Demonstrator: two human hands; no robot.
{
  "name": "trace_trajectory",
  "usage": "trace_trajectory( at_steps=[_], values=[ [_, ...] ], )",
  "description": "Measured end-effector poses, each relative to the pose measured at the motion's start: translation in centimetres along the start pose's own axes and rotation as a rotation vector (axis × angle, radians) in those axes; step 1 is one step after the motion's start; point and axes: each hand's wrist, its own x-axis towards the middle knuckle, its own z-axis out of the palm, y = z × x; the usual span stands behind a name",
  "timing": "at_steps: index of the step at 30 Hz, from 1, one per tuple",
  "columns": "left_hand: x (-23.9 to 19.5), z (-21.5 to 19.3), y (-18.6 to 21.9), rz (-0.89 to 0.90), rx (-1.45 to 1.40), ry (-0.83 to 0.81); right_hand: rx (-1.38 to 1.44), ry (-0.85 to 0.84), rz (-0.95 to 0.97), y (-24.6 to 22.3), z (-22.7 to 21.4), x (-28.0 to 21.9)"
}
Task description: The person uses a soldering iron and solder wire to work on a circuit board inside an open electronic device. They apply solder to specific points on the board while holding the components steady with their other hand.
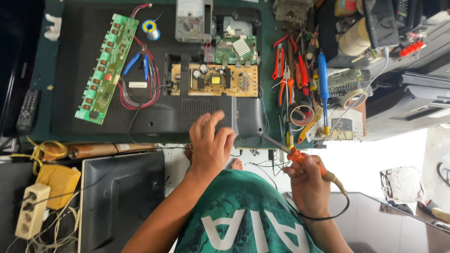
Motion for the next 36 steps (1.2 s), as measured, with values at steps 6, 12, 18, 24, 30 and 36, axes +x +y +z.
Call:
trace_trajectory(
  at_steps=[6,12,18,24,30,36],
  values=[
    [-2.1,1.6,0.6,0.285,-0.157,0.204,0.067,0.222,0.274,-0.2,-0.5,0.1],
    [-1.1,1.5,2.0,0.311,0.021,0.16,0.077,0.226,0.332,-0.4,-0.4,-0.9],
    [-0.2,0.4,0.4,0.023,-0.122,0.152,0.055,0.13,0.248,-0.7,-0.9,-1.7],
    [-3.9,1.9,-1.7,0.031,-0.357,0.012,-0.797,-0.01,-0.276,-1.1,0.1,-3.0],
    [-7.1,3.4,-5.2,-0.144,-0.522,-0.175,-0.592,0.053,-0.397,1.3,-4.1,-1.5],
    [-6.5,2.5,-8.8,-0.294,-0.493,-0.166,-0.433,0.116,-0.407,1.3,-2.1,-0.2]
  ],
)
